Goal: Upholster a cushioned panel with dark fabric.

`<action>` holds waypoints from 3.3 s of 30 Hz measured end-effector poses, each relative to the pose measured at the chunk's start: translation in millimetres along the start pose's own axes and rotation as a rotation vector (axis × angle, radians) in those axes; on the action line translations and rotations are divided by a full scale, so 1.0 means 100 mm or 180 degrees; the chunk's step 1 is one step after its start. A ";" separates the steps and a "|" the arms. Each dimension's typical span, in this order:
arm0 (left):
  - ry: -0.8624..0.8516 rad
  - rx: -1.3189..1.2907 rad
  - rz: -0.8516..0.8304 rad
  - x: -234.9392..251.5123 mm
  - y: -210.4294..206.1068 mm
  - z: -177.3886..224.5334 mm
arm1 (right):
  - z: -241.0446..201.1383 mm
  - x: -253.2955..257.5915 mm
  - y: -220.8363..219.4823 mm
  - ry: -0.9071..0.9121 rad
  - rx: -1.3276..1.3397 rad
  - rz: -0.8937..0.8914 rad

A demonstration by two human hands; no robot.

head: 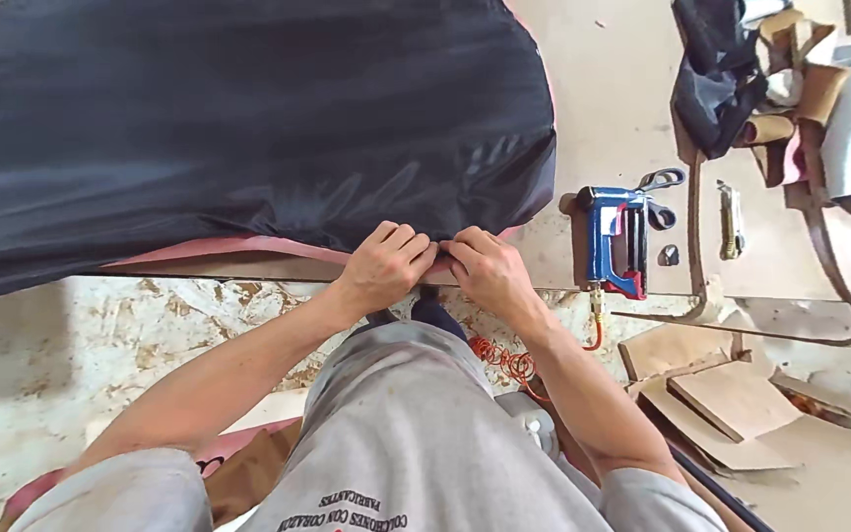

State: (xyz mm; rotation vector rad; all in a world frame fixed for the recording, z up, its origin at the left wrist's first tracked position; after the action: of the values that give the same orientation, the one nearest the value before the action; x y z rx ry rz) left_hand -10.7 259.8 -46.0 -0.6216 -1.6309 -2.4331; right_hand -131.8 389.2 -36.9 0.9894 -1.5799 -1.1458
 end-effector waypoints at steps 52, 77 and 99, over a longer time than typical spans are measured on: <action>-0.0609 -0.1172 -0.0044 -0.03 -0.11 -0.21 | -0.92 -0.73 0.65 -0.3544 0.0538 -0.0824; -0.0628 -0.1077 -0.0134 -0.43 0.04 -0.15 | -1.25 -0.50 0.61 -0.3823 0.0842 -0.0981; -0.0248 -0.0921 -0.0673 -0.28 0.46 -0.71 | -0.80 0.13 0.03 -0.2028 0.0326 0.0591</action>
State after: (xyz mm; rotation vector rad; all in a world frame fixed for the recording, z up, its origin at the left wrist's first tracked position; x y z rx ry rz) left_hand 12.4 173.8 -41.8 -0.6173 -1.4482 -2.8650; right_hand -58.4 359.6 -19.6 0.5391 -2.1976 -1.3328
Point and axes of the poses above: each hand's wrist, its own x-axis towards the middle knuckle, its own y-axis out of the back of the hand, z = x × y, the point moved 4 cm from there along x, towards the middle knuckle, and after that the axes turned 14 degrees about -x, right-handed, at the moved point
